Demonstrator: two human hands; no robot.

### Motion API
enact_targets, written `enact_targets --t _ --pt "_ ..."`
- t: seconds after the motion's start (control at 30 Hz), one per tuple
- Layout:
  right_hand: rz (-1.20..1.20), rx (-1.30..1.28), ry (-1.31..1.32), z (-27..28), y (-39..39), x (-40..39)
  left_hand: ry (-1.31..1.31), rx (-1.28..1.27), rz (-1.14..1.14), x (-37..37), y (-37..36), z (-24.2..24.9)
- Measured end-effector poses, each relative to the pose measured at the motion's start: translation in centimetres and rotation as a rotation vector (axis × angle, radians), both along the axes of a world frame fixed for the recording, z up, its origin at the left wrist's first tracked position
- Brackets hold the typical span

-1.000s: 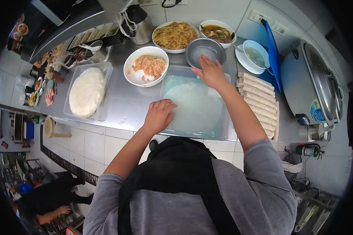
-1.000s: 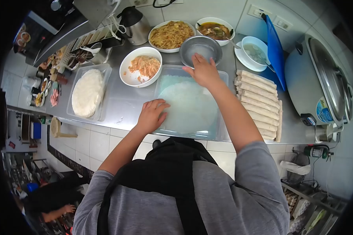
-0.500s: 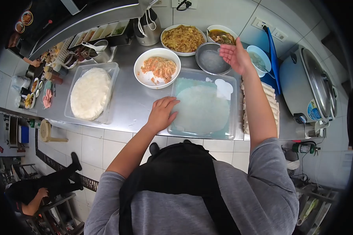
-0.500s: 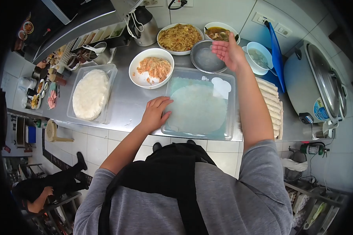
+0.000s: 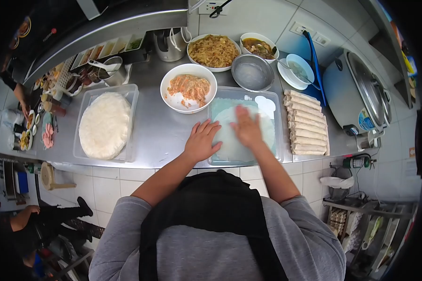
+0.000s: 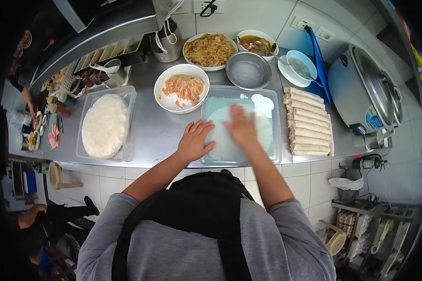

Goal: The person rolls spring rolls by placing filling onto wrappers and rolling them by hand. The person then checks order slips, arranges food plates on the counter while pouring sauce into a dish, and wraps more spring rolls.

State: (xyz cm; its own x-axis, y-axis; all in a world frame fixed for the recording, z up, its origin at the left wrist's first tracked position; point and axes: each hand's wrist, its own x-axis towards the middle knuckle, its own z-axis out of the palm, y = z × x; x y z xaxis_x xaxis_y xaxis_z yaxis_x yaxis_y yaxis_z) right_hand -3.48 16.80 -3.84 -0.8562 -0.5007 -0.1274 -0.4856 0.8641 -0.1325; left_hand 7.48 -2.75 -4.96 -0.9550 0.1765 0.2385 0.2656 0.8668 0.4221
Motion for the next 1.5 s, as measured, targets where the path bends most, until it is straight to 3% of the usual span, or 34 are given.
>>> enact_targets --t 0.13,0.2,0.27,0.3,0.37,0.47,0.53,0.6,0.63,0.7,0.77,0.87,0.97,1.03,1.07,1.2,1.3,1.37,1.43,1.5 --pt "-0.337 0.074 0.081 0.0 5.8 -0.6 0.008 0.004 -0.003 -0.1 0.1 0.0" --pt "-0.133 -0.041 0.282 -1.4 3.5 1.2 0.007 0.013 -0.005 -0.1 0.1 0.1" --pt "0.182 -0.141 -0.069 0.9 -1.6 3.0 -0.012 -0.02 -0.006 -0.1 0.1 0.2" --pt "0.217 -0.149 -0.114 0.8 -2.9 3.1 -0.009 -0.025 -0.018 -0.2 0.1 0.1" --pt "0.052 -0.047 0.029 0.0 -1.8 1.2 0.002 -0.007 -0.009 -0.2 0.0 0.0" --pt "-0.273 0.035 0.034 0.8 4.9 0.3 0.002 0.0 -0.004 -0.2 0.0 0.1" --pt "-0.314 0.09 0.049 1.3 7.4 0.9 0.011 0.024 0.0 -0.2 0.0 0.0" --pt "-0.418 0.23 0.266 0.8 7.6 1.1 0.038 0.022 -0.011 -0.2 -0.2 -0.6" --pt "-0.391 0.227 0.27 1.7 6.0 0.7 0.04 0.023 0.016 0.0 -0.4 -0.3" --pt "-0.026 -0.239 0.304 5.2 0.3 0.2 0.096 0.122 -0.006 0.4 -0.7 0.8" --pt "0.342 -0.449 0.214 6.7 -5.4 -1.2 0.146 0.167 0.02 0.9 -1.6 0.8" --pt "0.522 -0.499 0.138 8.0 -12.9 -4.0 0.522 0.104 0.229 0.5 -4.8 -0.1" --pt "0.545 -0.404 0.194 5.5 -16.2 -6.9 0.463 -0.102 0.327 -1.4 -8.6 4.2" --pt "0.749 -0.11 0.117 5.4 -16.2 -7.7 0.32 -0.175 0.349 -2.2 -9.5 4.6" --pt "0.727 -0.109 0.041 5.0 -16.3 -7.5 0.179 -0.239 0.363 -2.4 -9.7 4.7" --pt "0.646 0.097 -0.102 5.5 -16.9 -7.2 0.079 -0.251 0.438 -2.6 -9.1 4.9" --pt "0.457 0.204 -0.234 7.9 -17.3 -5.6 0.062 -0.27 0.439 -2.4 -8.8 5.2" --pt "0.501 0.131 -0.336 8.1 -17.2 -5.4 0.068 -0.256 0.463 -2.5 -8.6 5.1" --pt "0.509 -0.024 -0.275 7.0 -16.6 -6.2 0.078 -0.252 0.446 -2.6 -8.8 4.9" --pt "0.378 -0.522 -0.594 7.3 -14.9 -7.2 0.08 -0.246 0.427 -2.3 -9.1 4.3"
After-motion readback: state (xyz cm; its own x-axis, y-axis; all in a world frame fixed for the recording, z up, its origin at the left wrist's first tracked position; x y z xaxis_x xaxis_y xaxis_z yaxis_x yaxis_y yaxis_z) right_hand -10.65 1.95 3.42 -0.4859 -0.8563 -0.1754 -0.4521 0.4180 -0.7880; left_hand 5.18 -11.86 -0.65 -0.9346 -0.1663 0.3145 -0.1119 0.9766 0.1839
